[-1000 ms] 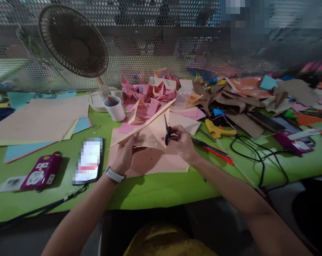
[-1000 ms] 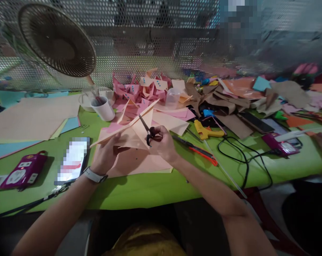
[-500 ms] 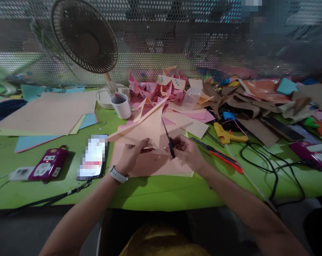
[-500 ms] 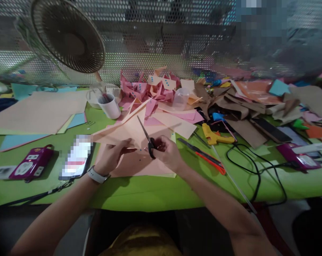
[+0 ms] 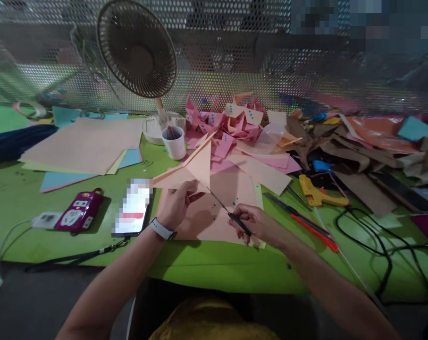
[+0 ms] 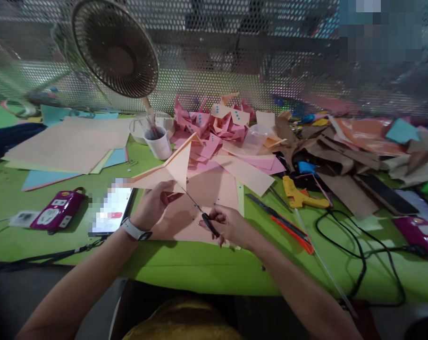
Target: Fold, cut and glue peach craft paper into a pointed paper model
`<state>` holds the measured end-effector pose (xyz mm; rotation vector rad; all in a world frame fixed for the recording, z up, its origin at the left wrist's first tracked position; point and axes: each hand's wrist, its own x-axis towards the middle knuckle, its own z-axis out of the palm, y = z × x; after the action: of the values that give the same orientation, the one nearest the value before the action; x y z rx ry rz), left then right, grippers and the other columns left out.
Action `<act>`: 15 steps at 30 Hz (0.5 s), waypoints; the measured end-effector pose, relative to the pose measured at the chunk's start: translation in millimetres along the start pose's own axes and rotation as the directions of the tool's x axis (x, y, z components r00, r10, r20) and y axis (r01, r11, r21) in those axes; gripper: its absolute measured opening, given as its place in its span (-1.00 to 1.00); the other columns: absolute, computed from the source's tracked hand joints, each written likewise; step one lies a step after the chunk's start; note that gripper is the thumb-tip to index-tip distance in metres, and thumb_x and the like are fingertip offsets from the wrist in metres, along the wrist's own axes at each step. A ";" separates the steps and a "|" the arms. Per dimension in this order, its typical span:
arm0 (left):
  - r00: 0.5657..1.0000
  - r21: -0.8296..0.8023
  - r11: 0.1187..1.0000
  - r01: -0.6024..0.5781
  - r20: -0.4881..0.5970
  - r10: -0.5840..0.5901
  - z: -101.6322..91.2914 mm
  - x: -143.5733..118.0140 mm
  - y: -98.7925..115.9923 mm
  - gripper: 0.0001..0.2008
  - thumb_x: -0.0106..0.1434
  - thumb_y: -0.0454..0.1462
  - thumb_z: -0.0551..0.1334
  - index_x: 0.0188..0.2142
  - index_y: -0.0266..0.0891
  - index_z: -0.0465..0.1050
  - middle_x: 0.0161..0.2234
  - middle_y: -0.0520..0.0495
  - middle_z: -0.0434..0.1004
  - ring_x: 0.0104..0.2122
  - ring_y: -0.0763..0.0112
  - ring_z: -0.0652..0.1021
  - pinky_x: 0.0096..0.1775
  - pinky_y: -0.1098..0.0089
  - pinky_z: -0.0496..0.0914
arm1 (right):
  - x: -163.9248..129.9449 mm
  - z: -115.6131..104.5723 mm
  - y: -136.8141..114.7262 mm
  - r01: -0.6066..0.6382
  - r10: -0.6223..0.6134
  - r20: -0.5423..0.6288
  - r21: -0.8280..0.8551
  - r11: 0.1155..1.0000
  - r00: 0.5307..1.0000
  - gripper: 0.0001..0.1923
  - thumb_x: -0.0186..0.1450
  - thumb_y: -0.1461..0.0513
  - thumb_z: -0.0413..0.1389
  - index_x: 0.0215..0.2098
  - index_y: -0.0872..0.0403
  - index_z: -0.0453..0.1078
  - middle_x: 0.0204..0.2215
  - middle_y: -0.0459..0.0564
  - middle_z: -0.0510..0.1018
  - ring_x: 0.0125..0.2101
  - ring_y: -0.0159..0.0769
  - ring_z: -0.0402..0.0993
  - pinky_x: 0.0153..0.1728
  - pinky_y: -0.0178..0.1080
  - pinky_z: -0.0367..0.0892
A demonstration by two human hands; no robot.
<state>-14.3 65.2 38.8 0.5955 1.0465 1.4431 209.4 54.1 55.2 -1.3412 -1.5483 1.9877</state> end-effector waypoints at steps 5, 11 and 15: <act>0.998 0.004 0.998 0.062 -0.003 -0.062 3.4 -3.8 -3.5 -0.83 0.02 -0.24 0.39 -0.53 -0.31 0.50 -0.49 0.01 0.46 -0.39 0.42 0.52 -0.09 0.19 0.52 | 3.8 0.1 -1.8 -0.039 0.037 0.041 0.029 0.999 0.998 -0.46 -0.01 -0.14 0.32 -0.42 0.07 0.25 -0.65 -0.15 0.47 -0.73 -0.48 0.33 -0.71 -0.39 0.29; 0.993 -0.015 0.993 0.119 0.009 -0.119 4.7 -7.3 -8.4 -0.79 0.00 -0.21 0.42 -0.50 -0.33 0.52 -0.49 -0.01 0.49 -0.38 0.39 0.56 -0.10 0.21 0.50 | 2.9 0.5 0.5 -0.040 0.040 0.025 0.011 0.999 0.999 -0.44 -0.02 -0.15 0.32 -0.41 0.07 0.24 -0.66 -0.19 0.46 -0.74 -0.50 0.33 -0.71 -0.42 0.25; 0.985 -0.008 0.985 0.173 -0.013 -0.173 6.7 -9.1 -9.6 -0.78 -0.01 -0.20 0.43 -0.49 -0.32 0.52 -0.48 -0.04 0.53 -0.38 0.37 0.58 -0.08 0.23 0.49 | 1.5 -1.4 7.7 -0.041 0.041 0.011 0.013 0.999 0.999 -0.46 0.02 -0.15 0.30 -0.40 0.07 0.25 -0.66 -0.18 0.48 -0.75 -0.51 0.32 -0.73 -0.43 0.22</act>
<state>-2.2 57.2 35.6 0.4784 1.0765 1.2998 212.0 53.0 47.7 -1.3706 -1.5215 2.0291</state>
